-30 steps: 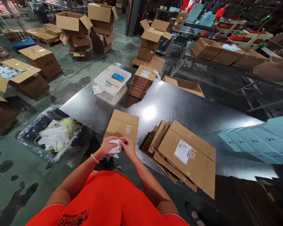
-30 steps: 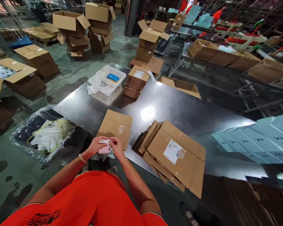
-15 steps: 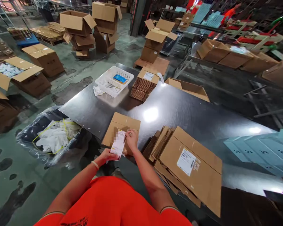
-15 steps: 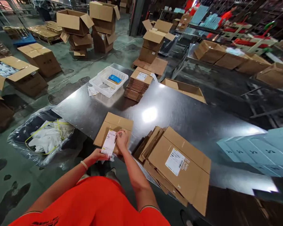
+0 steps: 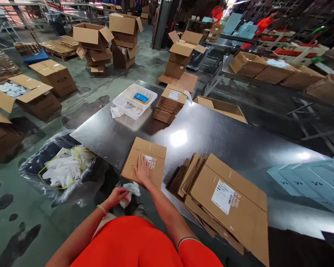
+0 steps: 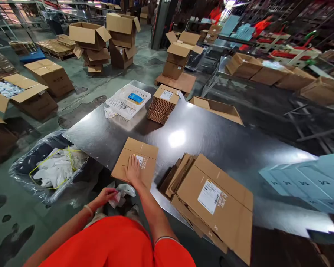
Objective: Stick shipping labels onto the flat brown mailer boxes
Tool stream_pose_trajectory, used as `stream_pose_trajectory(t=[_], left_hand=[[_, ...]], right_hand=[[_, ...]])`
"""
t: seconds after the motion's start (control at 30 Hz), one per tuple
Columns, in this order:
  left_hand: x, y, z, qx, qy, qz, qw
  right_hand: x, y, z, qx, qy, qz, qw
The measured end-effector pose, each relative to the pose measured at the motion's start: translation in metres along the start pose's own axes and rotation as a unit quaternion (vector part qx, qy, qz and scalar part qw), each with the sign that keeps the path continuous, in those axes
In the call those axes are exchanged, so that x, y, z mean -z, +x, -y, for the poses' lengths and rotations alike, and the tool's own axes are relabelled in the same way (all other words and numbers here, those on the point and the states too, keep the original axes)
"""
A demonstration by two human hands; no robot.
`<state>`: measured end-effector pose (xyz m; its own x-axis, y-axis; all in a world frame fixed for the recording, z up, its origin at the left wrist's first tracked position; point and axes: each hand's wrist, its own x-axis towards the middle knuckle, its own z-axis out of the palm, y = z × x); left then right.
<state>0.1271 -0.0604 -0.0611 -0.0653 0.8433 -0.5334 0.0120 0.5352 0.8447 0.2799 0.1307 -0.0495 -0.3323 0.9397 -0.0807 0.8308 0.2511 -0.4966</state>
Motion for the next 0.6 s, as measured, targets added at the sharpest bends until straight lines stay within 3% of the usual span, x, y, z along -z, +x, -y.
stream_pose_trajectory(t=[0.07,0.17,0.23,0.43,0.53,0.6], left_hand=[[0.006,0.013,-0.020,-0.025,0.039,-0.039,0.998],[0.010,0.033,-0.052,-0.040,0.103,-0.108,0.988],[0.011,0.043,-0.065,-0.044,0.124,-0.123,0.984],[0.012,0.051,-0.067,-0.051,0.131,-0.094,0.986],[0.010,0.051,-0.066,-0.052,0.121,-0.082,0.988],[0.008,0.050,-0.066,-0.051,0.101,-0.077,0.991]], right_hand=[[0.010,-0.006,-0.013,-0.081,-0.012,-0.012,0.997],[0.038,-0.016,-0.042,-0.239,-0.027,-0.072,0.968],[0.050,-0.025,-0.051,-0.295,-0.023,-0.076,0.952],[0.053,-0.034,-0.024,-0.290,0.001,-0.078,0.954],[0.072,-0.034,-0.029,-0.346,-0.009,-0.112,0.932],[0.087,-0.037,-0.038,-0.379,0.002,-0.096,0.920]])
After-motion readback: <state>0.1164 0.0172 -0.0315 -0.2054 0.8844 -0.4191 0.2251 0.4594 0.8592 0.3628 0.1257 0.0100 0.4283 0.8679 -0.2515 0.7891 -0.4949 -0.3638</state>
